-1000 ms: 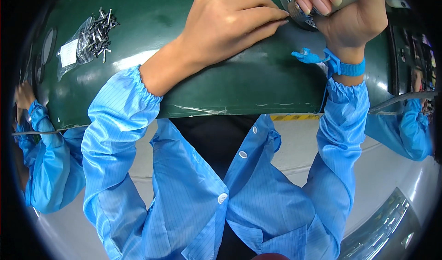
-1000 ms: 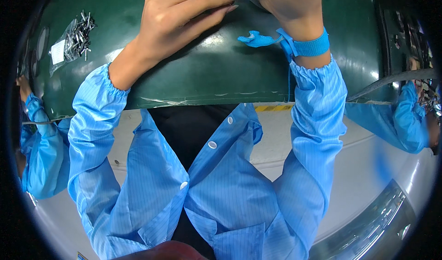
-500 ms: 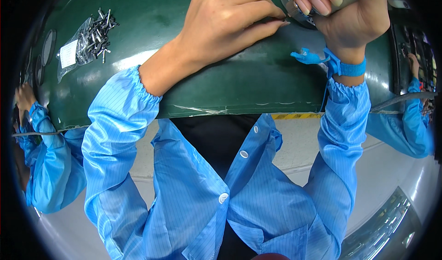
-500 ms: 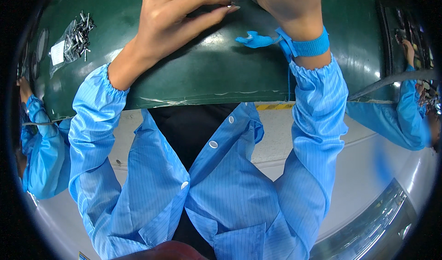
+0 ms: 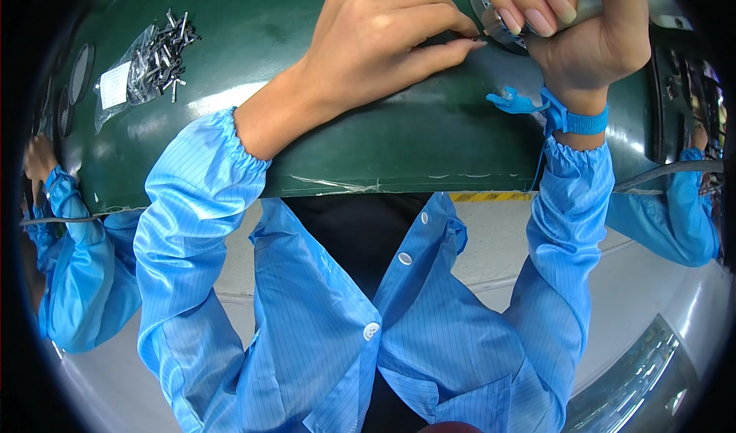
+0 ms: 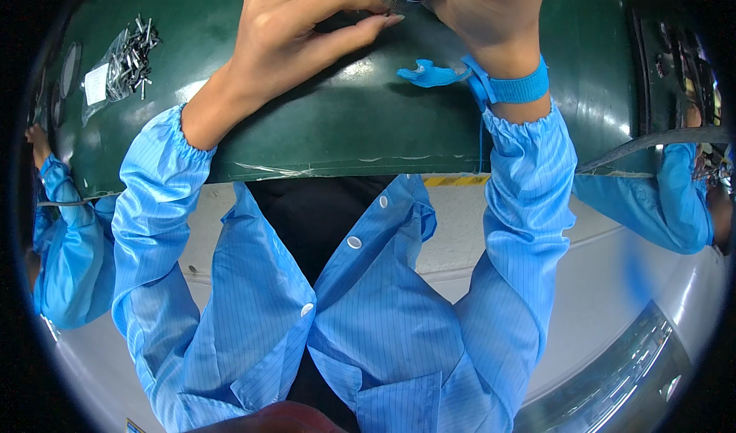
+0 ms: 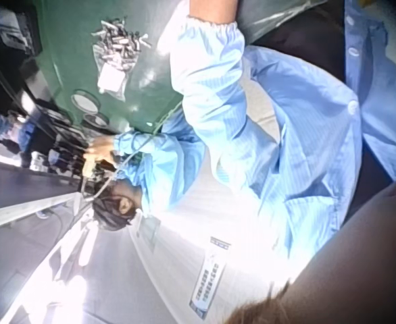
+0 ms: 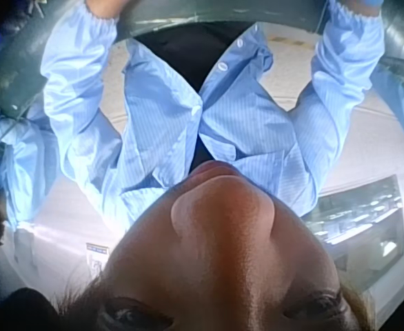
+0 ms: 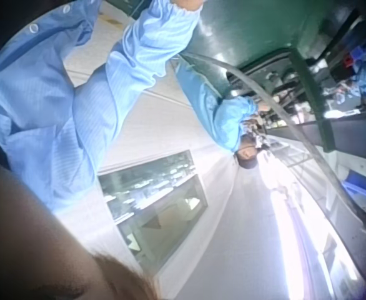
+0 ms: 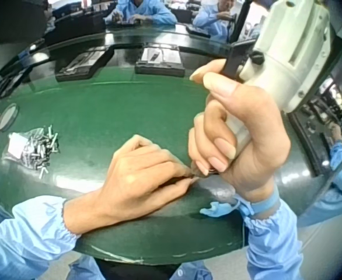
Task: Assembling electronic screen components using an electric screwdriver at a factory workbench.
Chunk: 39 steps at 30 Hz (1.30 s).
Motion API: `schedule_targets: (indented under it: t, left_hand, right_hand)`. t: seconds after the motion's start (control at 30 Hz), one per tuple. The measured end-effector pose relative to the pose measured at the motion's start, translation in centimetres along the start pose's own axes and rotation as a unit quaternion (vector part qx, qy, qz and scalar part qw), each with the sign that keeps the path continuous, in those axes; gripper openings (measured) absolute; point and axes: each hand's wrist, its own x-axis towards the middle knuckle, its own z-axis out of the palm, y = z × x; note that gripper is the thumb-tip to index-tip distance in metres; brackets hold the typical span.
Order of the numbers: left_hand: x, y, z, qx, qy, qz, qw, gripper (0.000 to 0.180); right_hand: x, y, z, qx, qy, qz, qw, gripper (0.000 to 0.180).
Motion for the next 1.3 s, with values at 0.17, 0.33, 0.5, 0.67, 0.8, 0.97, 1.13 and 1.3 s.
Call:
schedule_targets:
  t: [0.17, 0.33, 0.5, 0.67, 0.8, 0.97, 1.13, 1.3]
  left_hand:
    - [0.3, 0.2, -0.2, 0.013, -0.024, -0.007, 1.000, 0.011]
    - [0.5, 0.3, -0.3, 0.031, -0.040, 0.004, 0.999, 0.012]
    - [0.3, 0.2, -0.4, 0.032, -0.022, 0.001, 0.999, 0.016]
    - [0.3, 0.1, -0.2, 0.045, -0.007, 0.023, 0.999, 0.017]
    - [2.7, 2.3, -1.7, 0.007, -0.081, -0.104, 0.991, 0.016]
    - [2.7, 2.4, -2.1, -0.026, -0.144, -0.236, 0.961, 0.015]
    - [0.3, 0.1, -0.5, 0.100, -0.033, 0.055, 0.993, 0.014]
    - [0.4, 0.1, -0.6, 0.090, -0.037, 0.045, 0.994, 0.014]
  right_hand:
    - [0.0, -0.4, -0.5, -0.005, -0.018, 0.004, 1.000, 0.036]
    - [-1.3, 0.4, 3.4, -0.651, 0.147, -0.094, 0.738, 0.034]
    - [-0.1, 0.3, 0.1, 0.036, -0.017, 0.012, 0.999, 0.032]
    - [-0.3, 0.2, 0.1, 0.050, -0.016, 0.017, 0.998, 0.031]
    - [-0.5, 0.2, 0.0, 0.052, -0.018, 0.004, 0.998, 0.031]
    - [-1.5, 1.0, 3.1, -0.626, 0.148, -0.109, 0.758, 0.031]
    - [-1.5, 0.8, 2.8, -0.622, 0.138, -0.108, 0.763, 0.030]
    - [-1.4, 0.5, 2.3, -0.611, 0.125, -0.104, 0.775, 0.029]
